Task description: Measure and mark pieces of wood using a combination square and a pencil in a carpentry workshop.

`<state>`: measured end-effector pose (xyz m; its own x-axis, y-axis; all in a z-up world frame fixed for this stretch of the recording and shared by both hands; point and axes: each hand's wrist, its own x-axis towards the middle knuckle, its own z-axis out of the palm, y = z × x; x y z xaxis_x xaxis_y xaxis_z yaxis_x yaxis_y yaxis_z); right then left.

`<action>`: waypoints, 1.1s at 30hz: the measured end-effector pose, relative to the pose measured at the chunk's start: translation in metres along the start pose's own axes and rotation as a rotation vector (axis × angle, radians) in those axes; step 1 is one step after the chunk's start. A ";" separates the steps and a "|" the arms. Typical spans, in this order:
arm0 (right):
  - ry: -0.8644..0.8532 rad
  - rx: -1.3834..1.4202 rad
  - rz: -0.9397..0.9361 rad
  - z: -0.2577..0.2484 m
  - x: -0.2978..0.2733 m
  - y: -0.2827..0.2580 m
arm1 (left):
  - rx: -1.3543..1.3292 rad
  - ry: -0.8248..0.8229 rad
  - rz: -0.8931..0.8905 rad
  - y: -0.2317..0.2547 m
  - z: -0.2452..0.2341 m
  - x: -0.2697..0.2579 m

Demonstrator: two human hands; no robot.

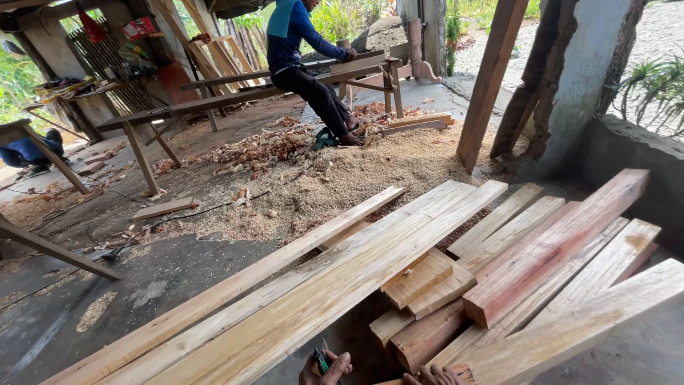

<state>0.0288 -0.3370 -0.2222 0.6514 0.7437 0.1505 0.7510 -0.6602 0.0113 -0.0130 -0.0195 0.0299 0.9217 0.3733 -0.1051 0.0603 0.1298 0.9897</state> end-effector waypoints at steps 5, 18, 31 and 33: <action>-0.292 0.075 0.088 -0.097 0.012 -0.014 | -0.086 -0.092 -0.047 0.015 0.001 -0.017; -0.298 0.154 0.293 -0.230 -0.057 -0.012 | 0.221 -0.217 0.127 0.083 0.028 -0.125; -0.243 0.364 0.982 -0.236 -0.139 0.165 | 0.918 -0.860 1.055 0.017 0.100 -0.214; -0.184 0.346 0.967 -0.227 -0.154 0.154 | 0.877 -0.879 1.082 0.047 0.106 -0.235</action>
<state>0.0198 -0.5771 -0.0197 0.9761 -0.0623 -0.2084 -0.1286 -0.9380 -0.3220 -0.1865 -0.1987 0.1116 0.5803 -0.7040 0.4095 -0.8129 -0.4701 0.3439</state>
